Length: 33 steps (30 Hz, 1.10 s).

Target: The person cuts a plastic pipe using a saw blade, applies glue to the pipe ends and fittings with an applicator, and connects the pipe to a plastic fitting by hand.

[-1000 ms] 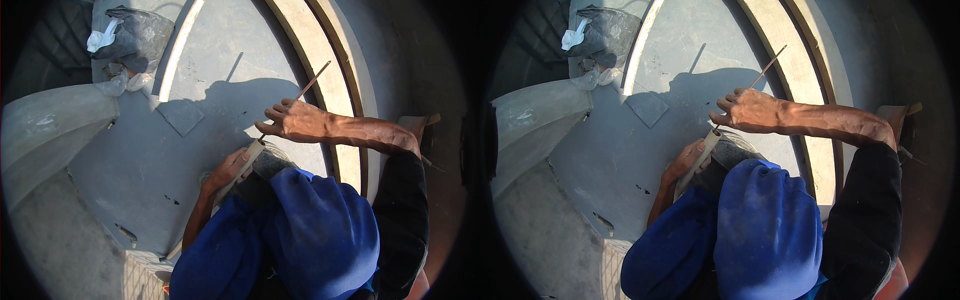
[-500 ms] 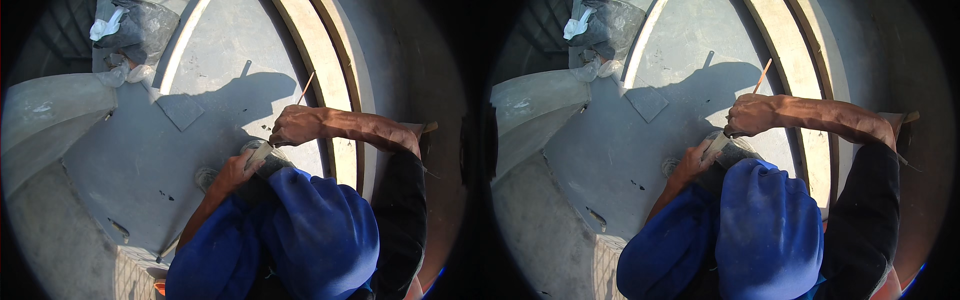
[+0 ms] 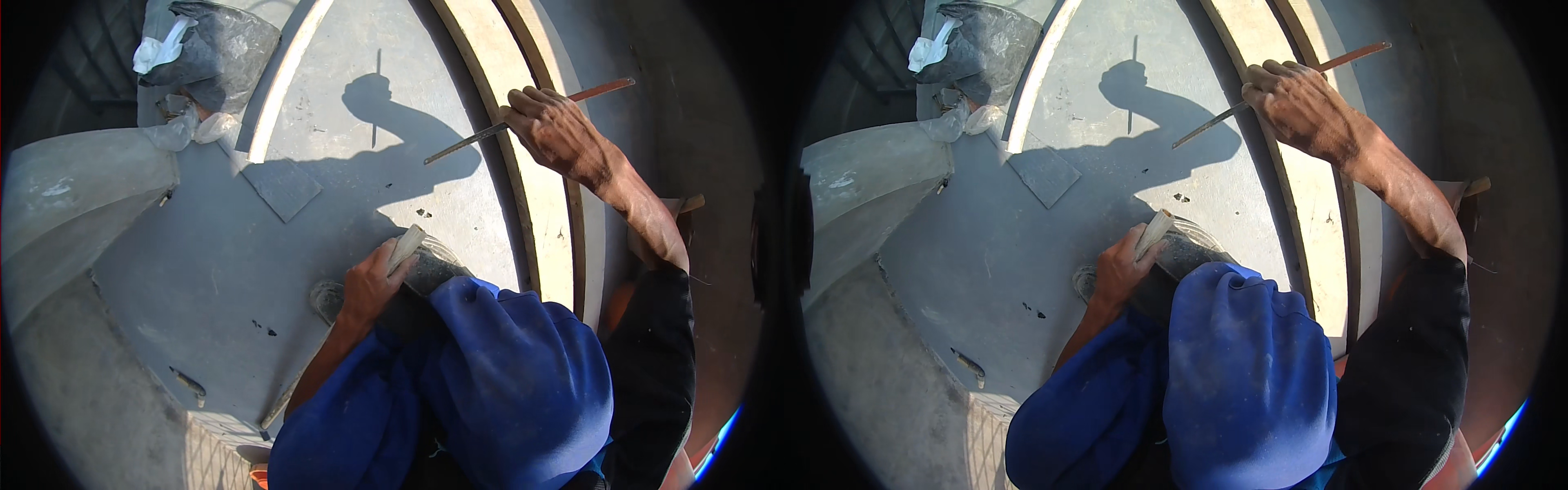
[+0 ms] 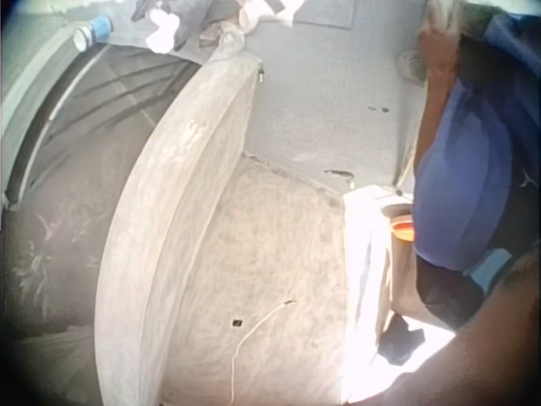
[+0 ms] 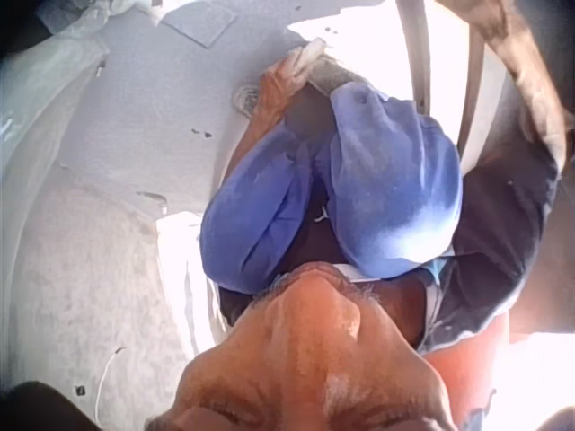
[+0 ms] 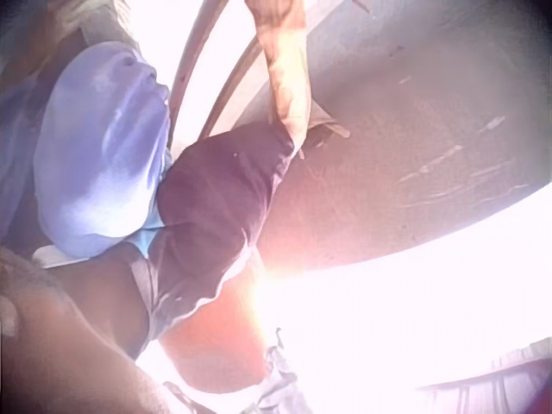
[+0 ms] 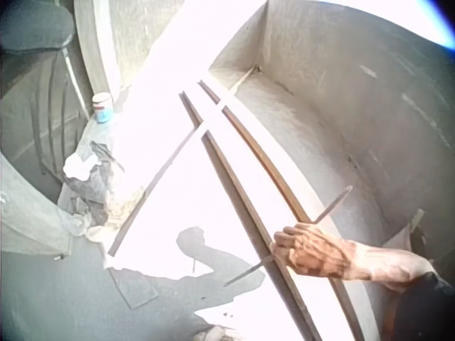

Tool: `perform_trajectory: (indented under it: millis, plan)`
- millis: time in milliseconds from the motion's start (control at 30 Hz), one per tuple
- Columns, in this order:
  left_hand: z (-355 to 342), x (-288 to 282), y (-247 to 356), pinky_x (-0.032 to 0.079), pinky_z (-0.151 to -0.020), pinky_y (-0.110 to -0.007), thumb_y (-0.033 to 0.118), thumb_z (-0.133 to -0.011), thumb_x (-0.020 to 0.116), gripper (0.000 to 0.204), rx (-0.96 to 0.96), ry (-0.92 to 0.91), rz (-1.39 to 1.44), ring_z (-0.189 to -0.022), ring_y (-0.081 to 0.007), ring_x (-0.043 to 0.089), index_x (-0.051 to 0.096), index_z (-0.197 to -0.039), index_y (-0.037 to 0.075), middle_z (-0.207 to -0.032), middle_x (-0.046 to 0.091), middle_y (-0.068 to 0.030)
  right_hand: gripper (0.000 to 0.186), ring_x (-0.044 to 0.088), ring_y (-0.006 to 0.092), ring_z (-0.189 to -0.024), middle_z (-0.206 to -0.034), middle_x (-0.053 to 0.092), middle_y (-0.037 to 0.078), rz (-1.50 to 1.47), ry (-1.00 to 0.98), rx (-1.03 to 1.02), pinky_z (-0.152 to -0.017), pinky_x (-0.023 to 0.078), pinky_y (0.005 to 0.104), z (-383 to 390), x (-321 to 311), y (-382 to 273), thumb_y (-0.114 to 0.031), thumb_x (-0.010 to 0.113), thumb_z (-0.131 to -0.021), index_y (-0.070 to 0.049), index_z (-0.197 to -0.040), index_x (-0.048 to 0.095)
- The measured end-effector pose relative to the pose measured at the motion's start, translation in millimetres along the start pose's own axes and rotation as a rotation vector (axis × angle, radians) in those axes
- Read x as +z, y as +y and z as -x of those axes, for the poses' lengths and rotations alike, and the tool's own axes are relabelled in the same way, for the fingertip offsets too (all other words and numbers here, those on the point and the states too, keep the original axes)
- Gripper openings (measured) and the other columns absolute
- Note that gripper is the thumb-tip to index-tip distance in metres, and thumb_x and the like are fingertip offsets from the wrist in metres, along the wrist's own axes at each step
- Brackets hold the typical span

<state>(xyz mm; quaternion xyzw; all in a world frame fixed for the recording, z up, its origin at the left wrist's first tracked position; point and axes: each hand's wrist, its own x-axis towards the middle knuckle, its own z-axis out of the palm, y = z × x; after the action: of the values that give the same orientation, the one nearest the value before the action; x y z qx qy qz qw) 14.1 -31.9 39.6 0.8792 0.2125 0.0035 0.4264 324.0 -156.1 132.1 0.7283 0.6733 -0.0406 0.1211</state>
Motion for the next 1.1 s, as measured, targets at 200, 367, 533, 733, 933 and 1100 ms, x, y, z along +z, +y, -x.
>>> perform_trajectory:
  millis: [200, 367, 533, 733, 933, 1100]
  plan:
    - [-1.7, -8.3, -7.4, 0.053, -0.057, -0.037, 0.027, -0.076, 0.072, 0.040, -0.015, 0.152, -0.205, -0.070, -0.0320, 0.066, 0.059, -0.101, -0.002, -0.083, 0.065, -0.0179, 0.022, 0.066, 0.0302, -0.076, -0.094, 0.064, 0.019, -0.961, 0.141, 0.664, -0.065, 0.057, 0.0361, 15.1, 29.7, -84.4, -0.007, 0.050, -0.090, 0.000, -0.110, 0.055]
    - [-7.1, -5.2, -4.8, 0.052, -0.058, -0.038, 0.028, -0.077, 0.071, 0.039, -0.022, 0.127, -0.162, -0.070, -0.0326, 0.065, 0.059, -0.101, -0.002, -0.083, 0.064, -0.0180, 0.023, 0.057, 0.0216, -0.054, -0.074, 0.060, 0.016, -0.997, 0.258, 0.449, -0.050, 0.050, 0.0337, 45.9, 62.6, -129.2, -0.001, 0.053, -0.088, 0.000, -0.111, 0.052]
    - [-10.7, -2.9, -8.9, 0.052, -0.059, -0.039, 0.029, -0.079, 0.070, 0.039, -0.040, 0.165, -0.150, -0.070, -0.0332, 0.065, 0.059, -0.101, -0.001, -0.084, 0.064, -0.0173, 0.030, 0.062, 0.0383, -0.081, -0.102, 0.060, 0.024, -0.950, -0.176, 0.365, -0.070, 0.052, 0.0433, 50.4, 65.4, -152.8, -0.005, 0.044, -0.092, -0.002, -0.122, 0.043]
    - [-6.0, 18.3, -20.6, 0.052, -0.068, -0.038, 0.030, -0.076, 0.070, 0.044, -0.073, 0.177, -0.112, -0.080, -0.0272, 0.060, 0.056, -0.105, 0.000, -0.086, 0.058, -0.0122, 0.027, 0.060, 0.0382, -0.093, -0.104, 0.061, 0.022, -0.767, 0.171, 0.498, -0.078, 0.050, 0.0417, 47.3, 111.2, -148.4, -0.003, 0.044, -0.091, 0.000, -0.117, 0.050]
    - [-8.0, 43.3, -35.0, 0.049, -0.072, -0.039, 0.030, -0.074, 0.069, 0.037, -0.051, 0.180, -0.070, -0.087, -0.0258, 0.058, 0.056, -0.093, 0.002, -0.088, 0.054, -0.0112, 0.052, 0.039, 0.0378, -0.121, -0.130, 0.039, 0.022, -0.475, 0.247, 0.293, -0.097, 0.036, 0.0470, 27.4, 139.7, -145.0, -0.015, 0.055, -0.087, -0.005, -0.134, 0.036]
    - [38.1, 4.8, -49.6, 0.044, -0.086, -0.042, 0.029, -0.081, 0.064, 0.043, -0.175, 0.391, 0.245, -0.098, -0.0311, 0.054, 0.052, -0.110, 0.000, -0.104, 0.054, -0.0163, 0.051, 0.044, 0.0351, -0.118, -0.123, 0.048, 0.021, -0.350, 0.091, -0.460, -0.100, 0.033, 0.0499, -66.0, 58.5, -191.7, -0.015, 0.065, -0.076, -0.003, -0.122, 0.048]
